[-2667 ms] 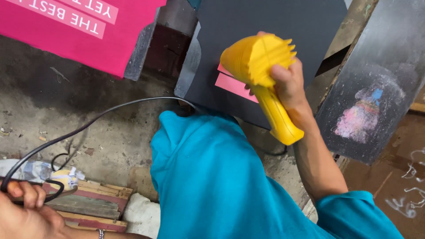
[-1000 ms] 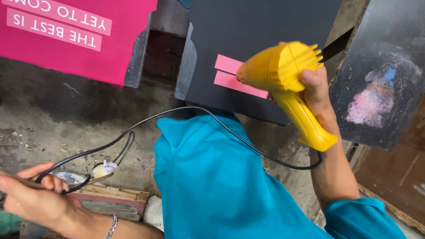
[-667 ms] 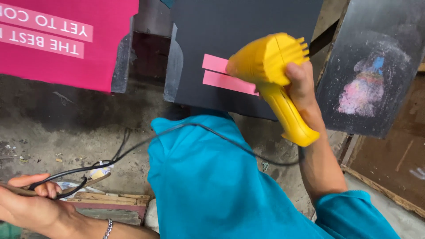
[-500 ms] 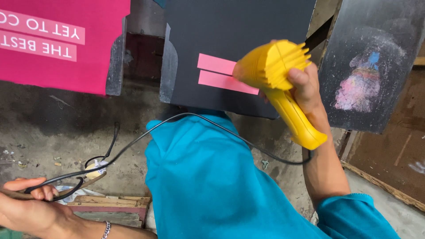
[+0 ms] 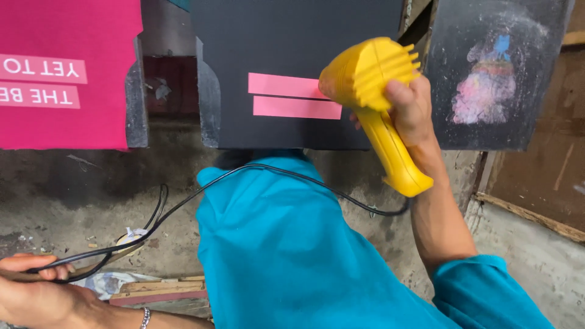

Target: The person uses a yellow heat gun to apply heat to pink rectangular stickers and white text on black and pink signboards. They move the heat gun across the surfaces of several signboards arranged in a row, working from one to the next.

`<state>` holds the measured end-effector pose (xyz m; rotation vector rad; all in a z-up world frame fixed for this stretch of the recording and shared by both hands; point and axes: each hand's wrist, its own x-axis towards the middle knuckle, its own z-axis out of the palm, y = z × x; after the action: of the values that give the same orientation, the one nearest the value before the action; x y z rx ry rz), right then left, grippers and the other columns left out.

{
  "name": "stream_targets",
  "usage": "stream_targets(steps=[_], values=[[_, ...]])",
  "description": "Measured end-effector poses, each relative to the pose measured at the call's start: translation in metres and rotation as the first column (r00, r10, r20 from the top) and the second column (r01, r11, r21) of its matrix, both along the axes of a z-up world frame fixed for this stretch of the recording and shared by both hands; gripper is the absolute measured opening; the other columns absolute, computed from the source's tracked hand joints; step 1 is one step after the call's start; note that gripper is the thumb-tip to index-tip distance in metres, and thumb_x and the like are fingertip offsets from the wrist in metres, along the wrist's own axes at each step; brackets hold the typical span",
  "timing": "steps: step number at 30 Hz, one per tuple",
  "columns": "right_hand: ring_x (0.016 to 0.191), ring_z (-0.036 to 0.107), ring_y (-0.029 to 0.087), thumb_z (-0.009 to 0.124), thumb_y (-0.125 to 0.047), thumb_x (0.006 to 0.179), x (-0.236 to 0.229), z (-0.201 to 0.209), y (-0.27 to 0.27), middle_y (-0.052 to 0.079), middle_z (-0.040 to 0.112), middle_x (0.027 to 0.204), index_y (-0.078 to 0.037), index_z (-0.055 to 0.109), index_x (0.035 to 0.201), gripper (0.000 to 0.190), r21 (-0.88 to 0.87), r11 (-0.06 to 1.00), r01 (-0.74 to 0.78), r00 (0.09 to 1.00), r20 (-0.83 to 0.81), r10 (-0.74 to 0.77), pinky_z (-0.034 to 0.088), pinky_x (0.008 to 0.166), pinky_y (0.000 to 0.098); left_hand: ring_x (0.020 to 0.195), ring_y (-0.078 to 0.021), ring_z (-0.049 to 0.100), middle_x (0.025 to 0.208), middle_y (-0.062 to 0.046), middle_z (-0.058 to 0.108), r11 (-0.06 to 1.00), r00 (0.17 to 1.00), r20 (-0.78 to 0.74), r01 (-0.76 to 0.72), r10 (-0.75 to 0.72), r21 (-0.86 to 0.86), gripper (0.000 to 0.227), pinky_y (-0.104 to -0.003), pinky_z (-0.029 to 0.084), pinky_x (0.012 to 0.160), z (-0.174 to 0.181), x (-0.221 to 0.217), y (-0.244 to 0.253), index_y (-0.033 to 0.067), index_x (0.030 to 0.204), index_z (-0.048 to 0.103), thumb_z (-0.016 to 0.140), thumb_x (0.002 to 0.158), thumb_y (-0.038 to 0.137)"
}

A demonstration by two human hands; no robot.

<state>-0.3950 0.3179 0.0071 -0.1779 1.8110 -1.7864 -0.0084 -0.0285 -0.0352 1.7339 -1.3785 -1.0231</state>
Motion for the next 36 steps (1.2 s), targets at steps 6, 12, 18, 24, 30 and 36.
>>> stream_targets(steps=[6, 12, 18, 24, 30, 36], values=[[0.073, 0.072, 0.025, 0.074, -0.052, 0.083, -0.001, -0.005, -0.008, 0.012, 0.069, 0.1, -0.002, 0.058, 0.128, 0.07, -0.058, 0.998, -0.025, 0.999, 0.032, 0.027, 0.065, 0.058, 0.0341, 0.06, -0.0111, 0.046, 0.079, -0.005, 0.051, 0.998, 1.0, -0.001, 0.013, -0.013, -0.065, 0.045, -0.021, 0.034, 0.054, -0.004, -0.009, -0.002, 0.01, 0.074, 0.052, 0.049, 0.112, 0.035], [0.074, 0.072, 0.026, 0.073, -0.048, 0.079, 0.001, -0.006, -0.006, 0.014, 0.065, 0.119, 0.0, 0.049, 0.148, 0.088, -0.039, 0.998, -0.053, 0.998, 0.027, 0.054, 0.064, 0.057, 0.0336, 0.062, -0.0149, 0.057, 0.073, -0.006, 0.055, 0.987, 0.993, 0.101, 0.081, -0.068, -0.137, 0.046, -0.023, 0.045, 0.068, -0.015, 0.005, -0.009, 0.0104, 0.076, 0.055, 0.048, 0.116, 0.034], [0.067, 0.07, 0.03, 0.077, -0.049, 0.081, -0.004, -0.017, -0.014, 0.017, 0.068, 0.098, 0.001, 0.048, 0.149, 0.089, -0.149, 0.988, -0.03, 0.998, 0.053, 0.038, 0.064, 0.053, 0.0381, 0.065, -0.0127, 0.057, 0.078, -0.005, 0.058, 0.987, 0.989, 0.117, 0.107, -0.093, -0.121, 0.045, -0.023, 0.041, 0.062, -0.017, 0.01, -0.016, 0.0094, 0.079, 0.058, 0.046, 0.113, 0.037], [0.075, 0.071, 0.028, 0.078, -0.047, 0.081, -0.004, -0.015, 0.0, 0.015, 0.067, 0.11, -0.003, 0.05, 0.148, 0.085, -0.133, 0.991, 0.016, 0.994, 0.114, -0.001, 0.065, 0.059, 0.0368, 0.065, -0.0126, 0.053, 0.078, -0.005, 0.056, 0.992, 0.99, 0.115, 0.095, -0.086, -0.08, 0.046, -0.023, 0.04, 0.062, -0.005, -0.006, -0.007, 0.0112, 0.076, 0.054, 0.047, 0.113, 0.038], [0.063, 0.07, 0.029, 0.074, -0.051, 0.083, 0.0, -0.004, 0.011, 0.016, 0.067, 0.087, 0.005, 0.057, 0.13, 0.074, -0.053, 0.998, 0.037, 0.999, 0.005, -0.037, 0.063, 0.051, 0.0359, 0.068, -0.0159, 0.057, 0.083, -0.007, 0.058, 0.974, 0.985, 0.112, 0.148, -0.13, -0.171, 0.043, -0.026, 0.04, 0.06, -0.027, 0.012, -0.016, 0.0075, 0.084, 0.056, 0.046, 0.118, 0.031], [0.067, 0.072, 0.031, 0.078, -0.051, 0.078, 0.0, -0.014, 0.013, 0.018, 0.068, 0.099, 0.002, 0.056, 0.131, 0.077, -0.068, 0.993, 0.101, 0.989, 0.114, -0.093, 0.065, 0.052, 0.0379, 0.069, -0.0156, 0.061, 0.08, -0.006, 0.057, 0.978, 0.985, 0.121, 0.141, -0.123, -0.156, 0.04, -0.025, 0.041, 0.063, -0.015, -0.006, -0.015, 0.009, 0.082, 0.057, 0.047, 0.112, 0.033]])
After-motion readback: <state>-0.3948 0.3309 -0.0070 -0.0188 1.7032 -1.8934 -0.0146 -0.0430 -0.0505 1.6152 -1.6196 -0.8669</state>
